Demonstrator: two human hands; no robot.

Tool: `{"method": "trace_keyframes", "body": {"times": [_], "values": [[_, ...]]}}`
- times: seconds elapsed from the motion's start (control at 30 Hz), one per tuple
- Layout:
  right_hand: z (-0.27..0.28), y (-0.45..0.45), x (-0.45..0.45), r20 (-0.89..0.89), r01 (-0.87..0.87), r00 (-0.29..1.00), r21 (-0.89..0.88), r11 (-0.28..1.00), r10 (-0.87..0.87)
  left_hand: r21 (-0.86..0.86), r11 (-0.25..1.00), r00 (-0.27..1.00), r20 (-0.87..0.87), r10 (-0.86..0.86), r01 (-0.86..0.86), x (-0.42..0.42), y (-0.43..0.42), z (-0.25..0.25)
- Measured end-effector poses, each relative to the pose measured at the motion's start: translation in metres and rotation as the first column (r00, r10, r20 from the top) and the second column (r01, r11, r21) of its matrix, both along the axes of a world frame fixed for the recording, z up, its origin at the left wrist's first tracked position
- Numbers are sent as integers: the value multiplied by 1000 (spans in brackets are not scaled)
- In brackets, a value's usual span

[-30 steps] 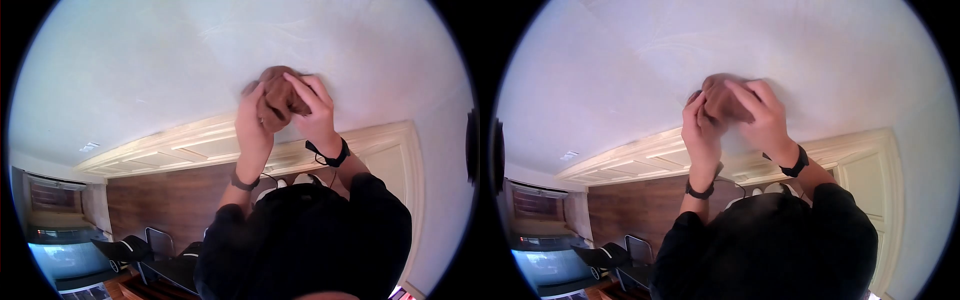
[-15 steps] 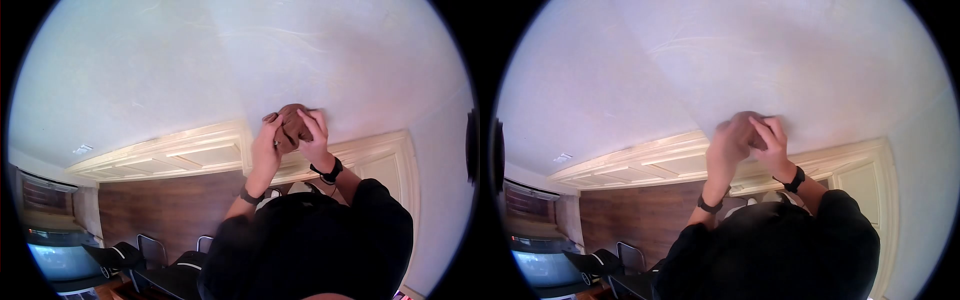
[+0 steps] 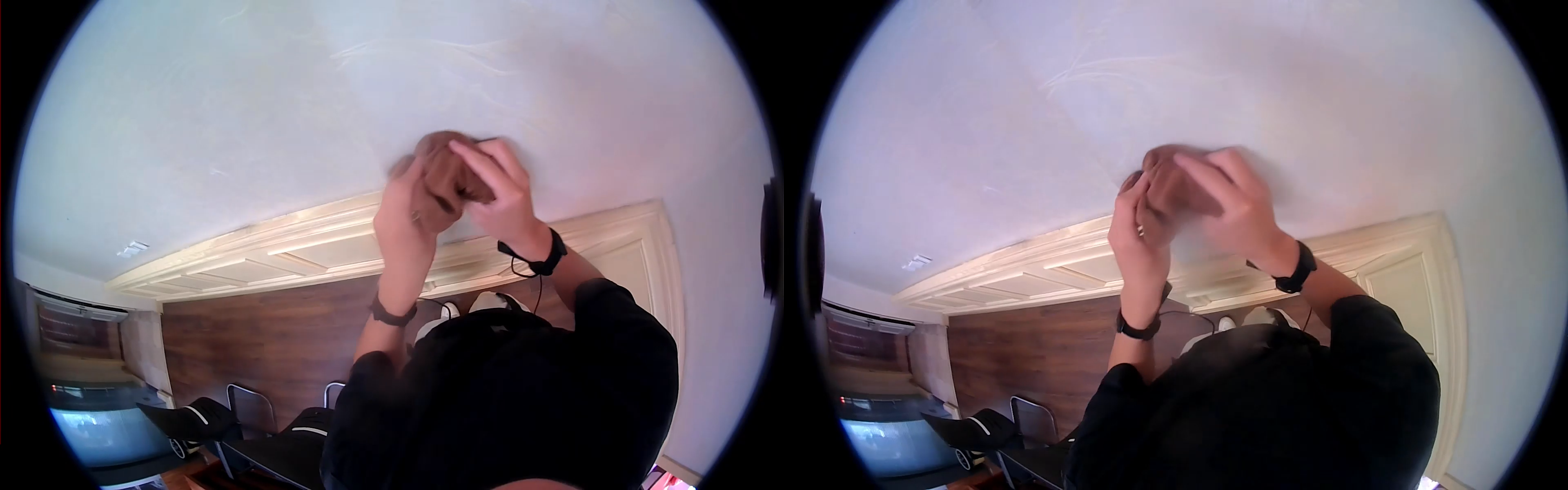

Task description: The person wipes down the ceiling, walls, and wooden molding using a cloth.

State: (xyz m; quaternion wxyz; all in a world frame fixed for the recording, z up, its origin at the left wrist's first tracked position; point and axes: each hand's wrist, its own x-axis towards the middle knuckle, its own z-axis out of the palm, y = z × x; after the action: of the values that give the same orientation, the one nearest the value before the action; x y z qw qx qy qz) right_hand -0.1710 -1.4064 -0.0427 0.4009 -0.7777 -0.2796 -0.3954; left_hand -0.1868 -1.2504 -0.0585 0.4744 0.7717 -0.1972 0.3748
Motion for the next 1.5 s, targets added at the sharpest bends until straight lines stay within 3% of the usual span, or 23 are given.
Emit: {"method": "trace_keyframes", "body": {"times": [0.1,0.23,0.4,0.5,0.6,0.73,0.83,0.9,0.97,1.13,1.17,1.27,1.33,1.37,1.43,1.5], "values": [[0,-17,1,6,83,996,117,990,-85,56,996,991,106,-78,72,10,-25,15],[-49,-51,7,43,127,988,336,933,-150,95,964,969,-53,-243,247,9,-66,12],[-88,-59,2,-19,182,983,288,940,-184,94,942,938,-165,-305,323,9,-69,-19],[-111,-59,0,22,178,982,212,961,-187,124,951,954,-140,-265,282,10,-65,-50],[-122,-53,-5,-58,165,986,173,971,-157,123,960,957,-179,-228,252,8,-55,-75],[-130,-35,-6,-131,117,987,239,964,-87,136,978,978,-153,-139,161,4,-43,-97],[-133,-26,-5,-71,125,991,210,970,-112,81,988,981,-153,-121,134,1,-39,-111],[-156,-30,-2,-82,110,991,75,991,-104,32,992,982,-148,-117,123,-1,-35,-128],[-168,-30,1,-56,94,994,-28,995,-96,129,988,957,-287,-48,88,11,-28,-173],[-186,-21,-5,-154,79,984,-48,996,-85,126,992,864,-500,54,10,-8,-26,-172],[-190,-21,-8,-182,76,980,-52,996,-84,-28,999,945,-325,25,-36,-9,-28,-191],[-212,-20,-9,-267,48,962,-56,997,-62,-22,999,918,-395,-35,28,-13,-24,-210],[-235,-23,-13,-332,27,942,-92,995,-57,32,999,847,-531,-20,44,-14,-20,-234],[-244,-25,-15,-378,11,924,-143,990,-65,60,997,802,-598,-7,54,-16,-18,-247],[-272,-24,-23,-595,-47,802,30,998,56,106,993,730,-683,36,50,-22,-14,-266],[-289,-25,-22,-679,-50,734,-22,998,22,144,988,686,-724,63,62,-17,-15,-281]]}}
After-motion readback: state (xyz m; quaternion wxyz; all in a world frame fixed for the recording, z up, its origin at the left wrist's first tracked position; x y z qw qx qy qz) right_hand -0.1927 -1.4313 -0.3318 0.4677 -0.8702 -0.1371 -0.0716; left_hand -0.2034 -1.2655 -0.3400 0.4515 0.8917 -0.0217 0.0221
